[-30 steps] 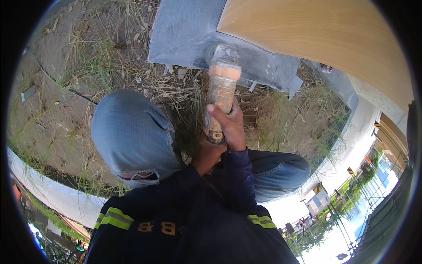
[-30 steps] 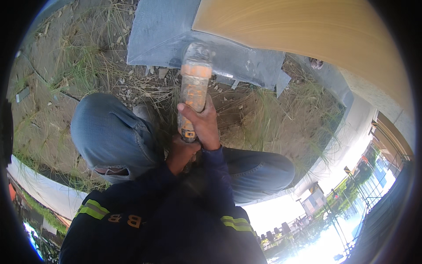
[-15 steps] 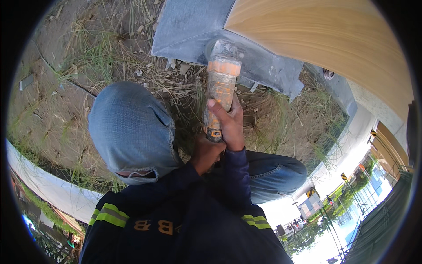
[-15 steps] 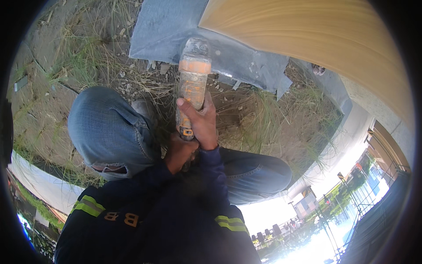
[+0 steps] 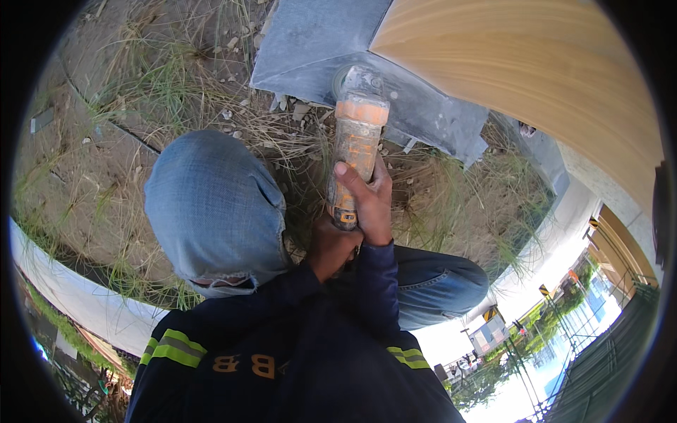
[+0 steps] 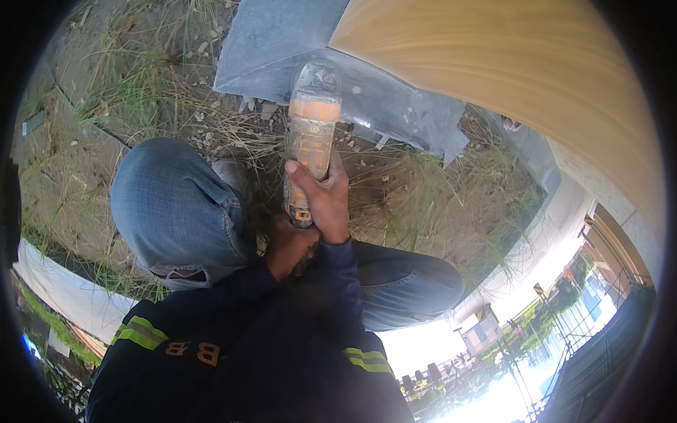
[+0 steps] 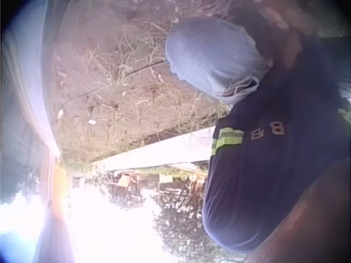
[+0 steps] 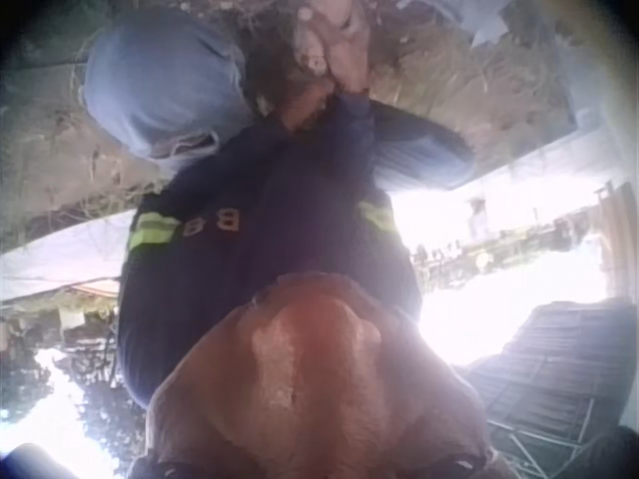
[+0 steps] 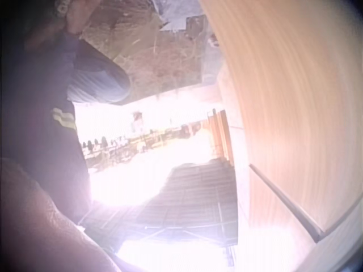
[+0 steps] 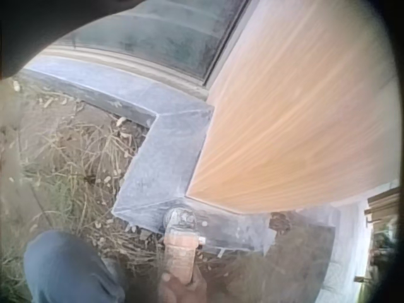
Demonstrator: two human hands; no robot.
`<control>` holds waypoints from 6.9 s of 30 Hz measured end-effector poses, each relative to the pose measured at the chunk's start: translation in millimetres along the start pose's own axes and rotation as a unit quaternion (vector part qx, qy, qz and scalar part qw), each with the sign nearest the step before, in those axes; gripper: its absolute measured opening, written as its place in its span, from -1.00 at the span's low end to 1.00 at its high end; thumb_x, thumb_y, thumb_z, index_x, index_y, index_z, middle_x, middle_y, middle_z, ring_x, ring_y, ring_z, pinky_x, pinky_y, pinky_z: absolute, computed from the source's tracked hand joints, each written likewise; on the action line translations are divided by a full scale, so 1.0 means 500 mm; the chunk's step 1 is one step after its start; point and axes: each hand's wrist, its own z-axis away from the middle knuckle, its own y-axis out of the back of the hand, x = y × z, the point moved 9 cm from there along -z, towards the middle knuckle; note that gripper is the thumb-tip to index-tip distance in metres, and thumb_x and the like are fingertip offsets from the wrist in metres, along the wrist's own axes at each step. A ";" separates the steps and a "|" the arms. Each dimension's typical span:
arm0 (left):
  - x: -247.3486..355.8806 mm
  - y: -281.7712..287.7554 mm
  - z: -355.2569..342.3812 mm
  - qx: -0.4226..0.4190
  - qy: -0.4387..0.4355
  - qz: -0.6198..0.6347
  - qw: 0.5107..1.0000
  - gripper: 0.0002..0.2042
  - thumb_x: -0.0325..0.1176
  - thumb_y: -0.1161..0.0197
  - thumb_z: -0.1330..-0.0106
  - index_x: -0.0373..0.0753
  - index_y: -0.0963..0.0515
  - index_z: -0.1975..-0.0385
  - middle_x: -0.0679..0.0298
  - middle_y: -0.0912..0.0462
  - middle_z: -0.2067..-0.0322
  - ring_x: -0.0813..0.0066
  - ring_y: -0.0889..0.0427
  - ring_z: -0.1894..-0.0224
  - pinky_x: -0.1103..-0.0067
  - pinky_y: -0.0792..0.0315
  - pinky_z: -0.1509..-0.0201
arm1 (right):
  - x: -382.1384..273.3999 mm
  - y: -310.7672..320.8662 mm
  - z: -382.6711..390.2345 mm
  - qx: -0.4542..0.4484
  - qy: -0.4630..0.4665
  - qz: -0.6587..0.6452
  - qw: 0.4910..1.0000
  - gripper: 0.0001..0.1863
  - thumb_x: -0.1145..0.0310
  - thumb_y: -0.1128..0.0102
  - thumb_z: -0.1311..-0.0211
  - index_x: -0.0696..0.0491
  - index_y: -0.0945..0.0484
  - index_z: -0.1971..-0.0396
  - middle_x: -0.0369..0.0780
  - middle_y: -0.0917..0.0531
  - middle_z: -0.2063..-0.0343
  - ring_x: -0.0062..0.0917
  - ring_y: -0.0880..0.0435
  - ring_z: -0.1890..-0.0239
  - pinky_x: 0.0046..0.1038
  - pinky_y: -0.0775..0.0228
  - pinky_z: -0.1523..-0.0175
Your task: The person uses an angle grinder to smooth the edge of a concrete structure. The person holds the tool with both hands and moves it along the corner where the concrete meets a wooden panel.
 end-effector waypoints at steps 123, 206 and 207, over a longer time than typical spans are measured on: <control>-0.024 -0.009 -0.003 0.030 -0.015 -0.079 0.996 -0.79 -0.41 -0.37 -0.06 -0.41 -0.57 0.38 0.28 -0.56 0.67 0.54 -0.51 0.73 0.49 -0.39 0.63 | -0.026 0.051 -0.059 0.076 -0.056 0.114 0.989 -0.49 0.35 -0.56 -0.13 0.15 -0.55 -0.05 -0.24 -0.70 0.15 -0.51 -0.68 0.15 -0.38 -0.53 0.03; -0.028 0.005 -0.037 0.014 -0.047 -0.042 0.998 -0.72 -0.44 -0.40 -0.07 -0.36 -0.59 0.21 0.34 -0.53 0.65 0.55 -0.45 0.73 0.49 -0.36 0.63 | -0.038 0.023 -0.084 0.084 -0.033 0.098 0.991 -0.46 0.36 -0.56 -0.12 0.14 -0.51 -0.07 -0.23 -0.69 0.13 -0.52 -0.68 0.15 -0.38 -0.54 0.03; -0.032 0.003 -0.033 0.014 -0.036 -0.049 0.998 -0.72 -0.44 -0.40 -0.07 -0.36 -0.60 0.22 0.34 -0.54 0.65 0.55 -0.45 0.73 0.49 -0.36 0.63 | -0.030 0.035 -0.079 0.088 -0.031 0.097 0.991 -0.46 0.36 -0.56 -0.12 0.14 -0.51 -0.07 -0.23 -0.69 0.13 -0.52 -0.68 0.16 -0.38 -0.54 0.03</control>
